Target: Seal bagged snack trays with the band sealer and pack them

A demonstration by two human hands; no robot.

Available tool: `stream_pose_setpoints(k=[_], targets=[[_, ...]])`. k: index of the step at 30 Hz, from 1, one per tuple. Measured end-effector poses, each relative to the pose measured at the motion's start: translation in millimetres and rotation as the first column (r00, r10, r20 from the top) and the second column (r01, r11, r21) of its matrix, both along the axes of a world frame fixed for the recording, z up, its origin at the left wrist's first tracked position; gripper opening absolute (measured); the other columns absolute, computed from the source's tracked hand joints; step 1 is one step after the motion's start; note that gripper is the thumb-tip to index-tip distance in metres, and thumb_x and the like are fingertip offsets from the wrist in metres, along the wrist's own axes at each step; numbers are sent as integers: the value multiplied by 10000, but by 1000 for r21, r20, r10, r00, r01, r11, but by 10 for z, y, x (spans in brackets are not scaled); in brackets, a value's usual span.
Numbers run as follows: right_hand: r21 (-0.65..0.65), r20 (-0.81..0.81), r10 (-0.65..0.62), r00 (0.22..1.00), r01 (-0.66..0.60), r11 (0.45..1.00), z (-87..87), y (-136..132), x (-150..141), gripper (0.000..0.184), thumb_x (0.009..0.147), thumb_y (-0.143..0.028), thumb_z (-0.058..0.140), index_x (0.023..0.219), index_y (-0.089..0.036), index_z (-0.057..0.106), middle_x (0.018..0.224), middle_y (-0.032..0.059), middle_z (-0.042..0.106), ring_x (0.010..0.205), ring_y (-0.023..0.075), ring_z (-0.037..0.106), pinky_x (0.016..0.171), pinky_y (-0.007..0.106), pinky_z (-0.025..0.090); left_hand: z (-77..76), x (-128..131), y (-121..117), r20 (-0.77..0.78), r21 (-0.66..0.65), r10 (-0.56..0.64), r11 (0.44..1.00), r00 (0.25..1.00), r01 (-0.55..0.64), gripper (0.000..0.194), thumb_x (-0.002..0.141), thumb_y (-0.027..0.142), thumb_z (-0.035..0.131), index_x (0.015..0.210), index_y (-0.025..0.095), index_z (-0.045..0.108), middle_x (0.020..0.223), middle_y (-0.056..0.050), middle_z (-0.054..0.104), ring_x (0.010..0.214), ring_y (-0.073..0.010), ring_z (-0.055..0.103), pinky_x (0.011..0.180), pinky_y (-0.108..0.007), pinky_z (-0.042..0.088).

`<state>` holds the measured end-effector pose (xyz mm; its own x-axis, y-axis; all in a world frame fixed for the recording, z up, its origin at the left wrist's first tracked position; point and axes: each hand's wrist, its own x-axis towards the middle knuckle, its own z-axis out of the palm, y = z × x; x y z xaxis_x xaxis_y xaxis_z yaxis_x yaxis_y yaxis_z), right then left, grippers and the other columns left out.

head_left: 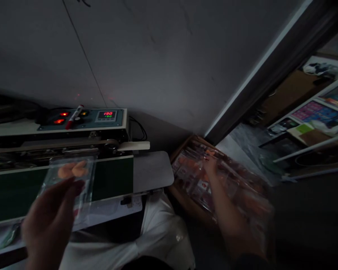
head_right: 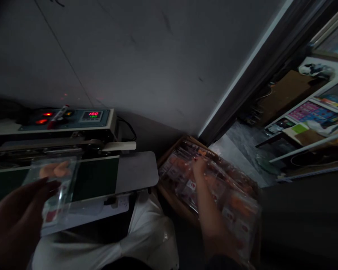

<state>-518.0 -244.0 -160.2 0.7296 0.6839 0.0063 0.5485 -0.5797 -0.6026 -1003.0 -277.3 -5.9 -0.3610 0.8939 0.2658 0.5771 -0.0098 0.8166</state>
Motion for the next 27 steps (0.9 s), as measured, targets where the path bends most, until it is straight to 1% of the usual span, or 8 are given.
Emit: stream_pose_setpoints(k=[3,5,7,11,14,17,21,27], targets=[[185,-70,81,994,-67,980,294,-182,44,422,883,-533,461,880,-157,654,1034,185,742,984,296,697,893,437,552,47,573,99,150,-51,-316,944,937,326,354,798,507,705,1029,239,731,1027,-65,775,1024,-300,713,953,-449,569],[396,-106,200,974,-143,907,633,-363,67,379,873,-574,516,870,-205,605,1152,148,736,1061,265,691,946,427,541,67,962,201,229,-37,-580,797,782,603,307,809,436,720,1037,232,736,1086,-83,762,1047,-286,704,948,-410,567],[632,-109,332,937,-192,750,1058,-559,18,357,833,-576,647,831,-229,561,1248,120,714,1094,252,691,977,446,529,136,1380,288,321,35,-735,639,597,768,380,779,361,778,1132,231,722,1214,-108,721,1145,-297,670,965,-390,553],[848,-80,470,879,-188,495,1874,-839,-370,306,846,-430,756,838,-234,520,1237,98,719,903,220,743,881,450,569,382,2091,332,408,239,-801,556,437,796,900,521,267,966,1343,218,604,1467,-154,558,1409,-369,462,1132,-430,422],[915,-117,458,881,-84,394,2156,-854,-736,240,902,-415,703,919,-259,521,1043,55,760,818,206,744,832,428,584,434,2231,309,524,234,-796,476,302,848,737,548,318,951,1216,185,670,1261,-145,691,1257,-355,590,1066,-425,462],[911,-292,560,776,47,410,2061,-698,-1016,406,844,-548,724,1100,-281,556,1037,56,759,887,231,744,816,426,596,313,2000,305,734,161,-631,518,249,840,447,698,422,853,1046,180,711,1032,-104,748,969,-275,692,875,-367,535],[716,-585,682,439,-115,688,1538,-341,-1453,636,627,-643,851,1070,-217,689,942,61,769,825,235,723,742,382,595,106,1458,353,799,52,-480,656,363,753,509,673,447,883,1077,192,708,1039,-70,740,931,-223,676,818,-293,528],[687,-631,639,440,-65,724,862,74,-2160,605,685,-722,761,1016,-216,737,996,54,772,946,242,720,820,368,592,-154,920,577,830,-38,-270,845,488,533,525,628,543,879,969,203,671,801,9,655,663,-121,602,581,-205,473]])
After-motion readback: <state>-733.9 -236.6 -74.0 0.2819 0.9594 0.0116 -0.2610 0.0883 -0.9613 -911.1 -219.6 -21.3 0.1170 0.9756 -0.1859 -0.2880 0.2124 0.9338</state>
